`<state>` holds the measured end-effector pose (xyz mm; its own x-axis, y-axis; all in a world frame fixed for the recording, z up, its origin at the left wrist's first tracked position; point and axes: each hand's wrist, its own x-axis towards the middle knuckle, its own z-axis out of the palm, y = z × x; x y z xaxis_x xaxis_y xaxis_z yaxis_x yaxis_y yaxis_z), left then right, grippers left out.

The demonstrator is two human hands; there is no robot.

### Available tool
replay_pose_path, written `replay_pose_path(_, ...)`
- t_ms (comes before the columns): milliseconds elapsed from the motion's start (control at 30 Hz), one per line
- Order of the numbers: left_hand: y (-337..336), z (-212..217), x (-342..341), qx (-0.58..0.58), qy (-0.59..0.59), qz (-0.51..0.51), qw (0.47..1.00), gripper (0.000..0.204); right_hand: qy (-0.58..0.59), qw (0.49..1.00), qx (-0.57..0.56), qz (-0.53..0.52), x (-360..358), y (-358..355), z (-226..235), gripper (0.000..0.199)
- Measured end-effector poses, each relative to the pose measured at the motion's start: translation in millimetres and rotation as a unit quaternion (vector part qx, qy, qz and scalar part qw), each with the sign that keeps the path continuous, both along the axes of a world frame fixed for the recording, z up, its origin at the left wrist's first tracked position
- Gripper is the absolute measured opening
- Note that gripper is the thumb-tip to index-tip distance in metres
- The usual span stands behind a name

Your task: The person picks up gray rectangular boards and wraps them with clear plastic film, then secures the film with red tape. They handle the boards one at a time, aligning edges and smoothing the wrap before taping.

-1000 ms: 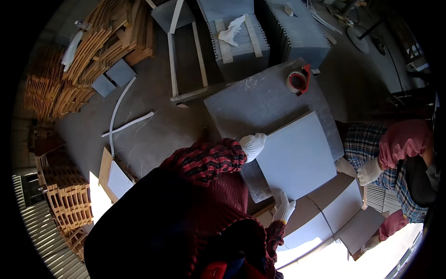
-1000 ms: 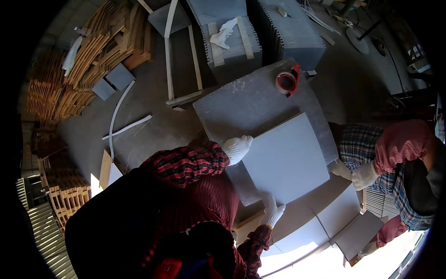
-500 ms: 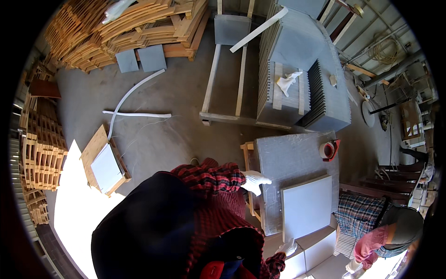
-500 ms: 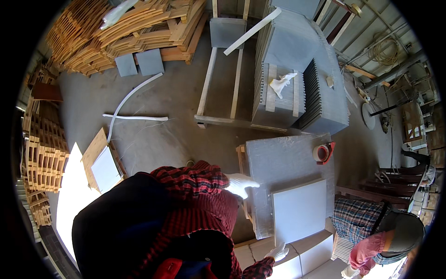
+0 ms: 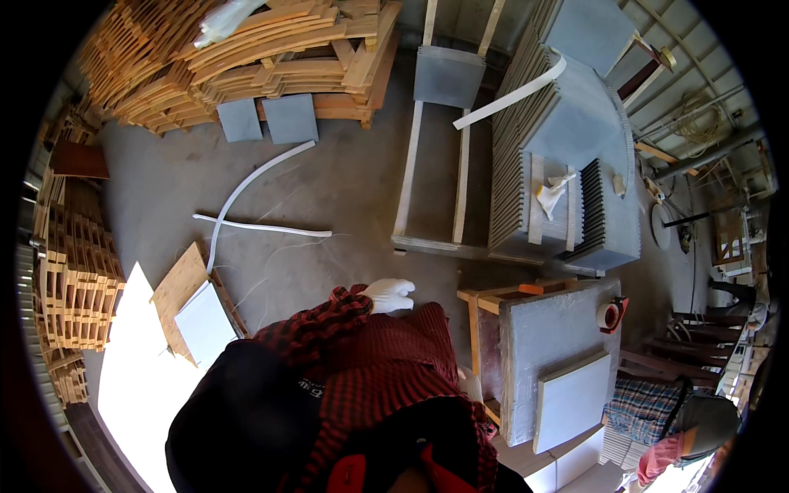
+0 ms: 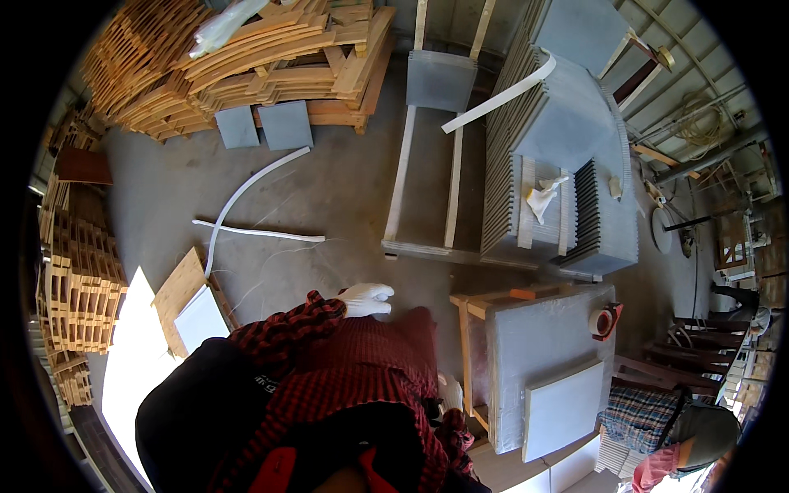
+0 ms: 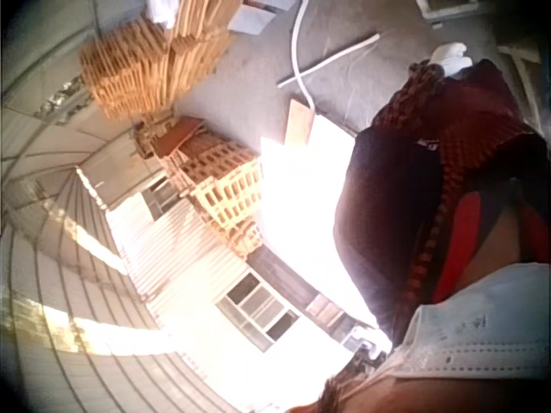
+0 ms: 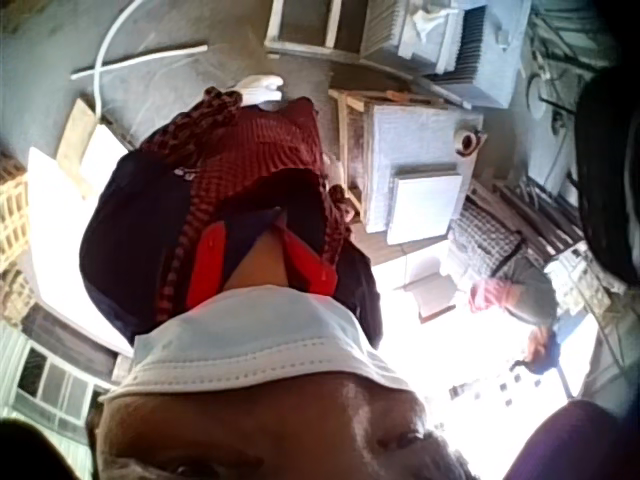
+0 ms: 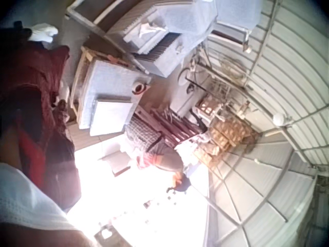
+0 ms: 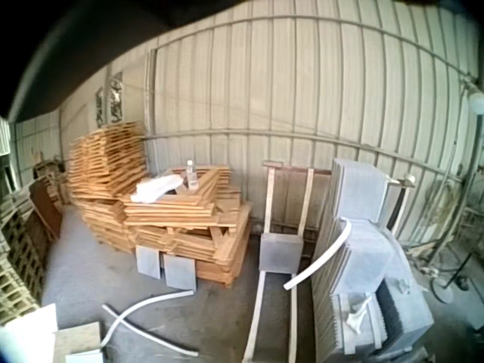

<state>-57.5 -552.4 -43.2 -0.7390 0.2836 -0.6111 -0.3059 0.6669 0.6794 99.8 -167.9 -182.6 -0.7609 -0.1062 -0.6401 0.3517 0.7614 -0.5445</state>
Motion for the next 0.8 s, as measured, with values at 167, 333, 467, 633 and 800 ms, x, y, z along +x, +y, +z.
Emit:
replay_pose_path(167,1.6,-18.3,-72.8,0.009,0.059,-0.100,0.993,0.049,-0.023,0.972,-0.100,-0.211,-109.1,-2.6,24.7,0.032)
replay_pose_path(333,-32.5,-16.9,-134.5,-0.013,0.059,0.000,0.998,0.049,0.092,0.960,-0.178,-0.196,-266.2,-16.0,28.3,0.039)
replay_pose_path(467,-72.0,-4.1,-181.3,-0.016,-0.003,0.099,0.995,0.057,0.229,0.959,-0.114,-0.125,-460.2,-71.9,120.3,0.039)
replay_pose_path(633,-94.7,7.8,-259.6,-0.053,0.009,0.124,0.991,0.054,0.401,0.902,-0.092,-0.132,-654.0,-115.2,208.1,0.046)
replay_pose_path(800,-128.7,-33.6,-358.3,-0.082,0.057,0.126,0.987,0.059,0.490,0.856,0.161,-0.026,-789.9,-122.4,225.5,0.082)
